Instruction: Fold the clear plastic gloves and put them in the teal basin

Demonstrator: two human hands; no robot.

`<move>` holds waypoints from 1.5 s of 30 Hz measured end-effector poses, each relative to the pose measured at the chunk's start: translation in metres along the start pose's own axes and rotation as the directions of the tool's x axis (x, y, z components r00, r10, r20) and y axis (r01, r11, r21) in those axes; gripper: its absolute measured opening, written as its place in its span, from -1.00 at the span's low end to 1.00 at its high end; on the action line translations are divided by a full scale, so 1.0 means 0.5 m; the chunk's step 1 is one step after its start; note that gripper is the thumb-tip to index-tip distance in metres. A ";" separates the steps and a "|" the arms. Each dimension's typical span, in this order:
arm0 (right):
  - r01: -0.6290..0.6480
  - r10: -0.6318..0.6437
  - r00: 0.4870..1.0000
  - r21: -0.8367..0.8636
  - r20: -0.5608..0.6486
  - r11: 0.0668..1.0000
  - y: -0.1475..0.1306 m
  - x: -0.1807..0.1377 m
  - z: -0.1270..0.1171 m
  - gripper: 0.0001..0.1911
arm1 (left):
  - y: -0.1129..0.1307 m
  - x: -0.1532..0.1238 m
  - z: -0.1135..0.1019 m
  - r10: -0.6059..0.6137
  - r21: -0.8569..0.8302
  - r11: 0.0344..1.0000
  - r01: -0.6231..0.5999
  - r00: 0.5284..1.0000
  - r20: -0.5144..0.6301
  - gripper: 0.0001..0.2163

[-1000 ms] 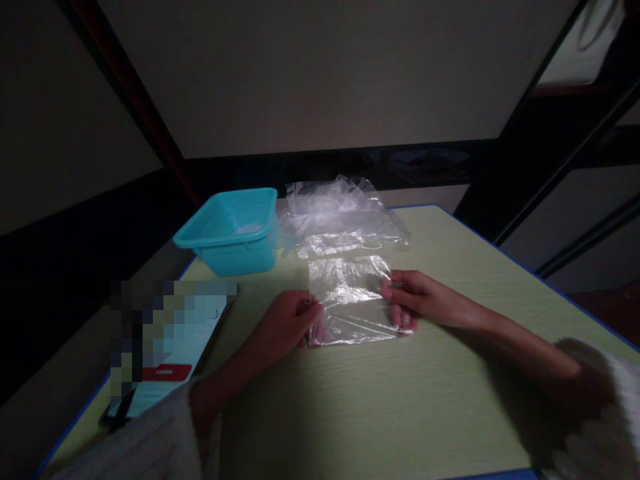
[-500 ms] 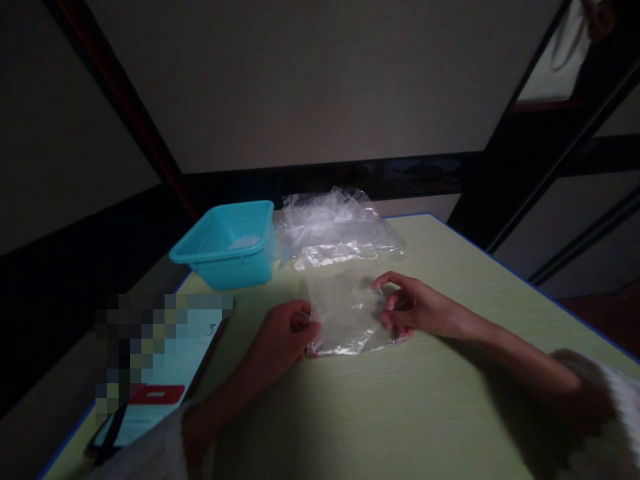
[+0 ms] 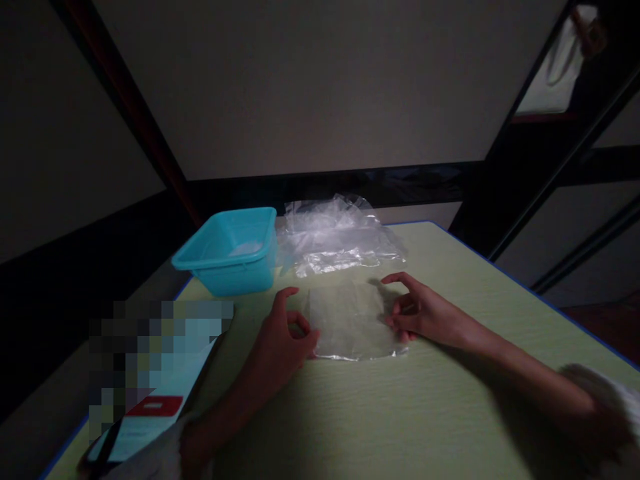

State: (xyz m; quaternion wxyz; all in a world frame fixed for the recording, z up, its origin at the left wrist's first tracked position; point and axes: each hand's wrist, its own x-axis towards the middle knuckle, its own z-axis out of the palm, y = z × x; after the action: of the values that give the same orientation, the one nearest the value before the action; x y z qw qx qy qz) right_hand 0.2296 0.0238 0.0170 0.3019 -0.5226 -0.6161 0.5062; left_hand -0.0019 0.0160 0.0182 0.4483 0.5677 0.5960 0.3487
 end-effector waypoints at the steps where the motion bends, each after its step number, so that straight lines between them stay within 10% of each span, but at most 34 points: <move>1: -0.003 0.002 1.000 -0.009 -0.009 1.000 -0.001 -0.001 0.000 -0.47 | 0.001 -0.001 0.001 0.002 -0.001 1.000 -0.002 1.000 0.001 -0.45; 29: 0.009 -0.015 0.981 0.034 0.195 0.999 -0.004 -0.020 -0.004 -0.11 | -0.020 -0.002 -0.018 0.143 0.048 0.988 -0.144 0.989 0.024 -0.34; 36: 0.216 -0.198 0.976 -0.393 0.085 0.894 -0.013 -0.026 0.001 -0.39 | -0.028 -0.005 -0.020 0.210 0.234 0.949 -0.213 0.977 0.039 -0.42; 40: 0.408 -0.449 0.890 -0.587 0.084 0.699 -0.030 -0.036 0.021 -0.67 | -0.036 -0.015 -0.010 0.462 0.466 0.760 -0.454 0.881 0.105 -0.59; 45: 0.457 -0.429 0.867 -0.747 0.252 0.483 -0.012 -0.035 0.062 -0.35 | -0.046 -0.026 0.006 0.553 0.527 0.430 -0.733 0.676 0.487 -0.43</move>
State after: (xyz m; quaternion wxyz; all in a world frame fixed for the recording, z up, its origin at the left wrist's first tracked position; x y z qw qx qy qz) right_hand 0.2043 -0.0020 0.0161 0.1514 -0.4160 -0.8915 0.0964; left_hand -0.0082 0.0004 -0.0022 0.1031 0.9123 0.3557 0.1745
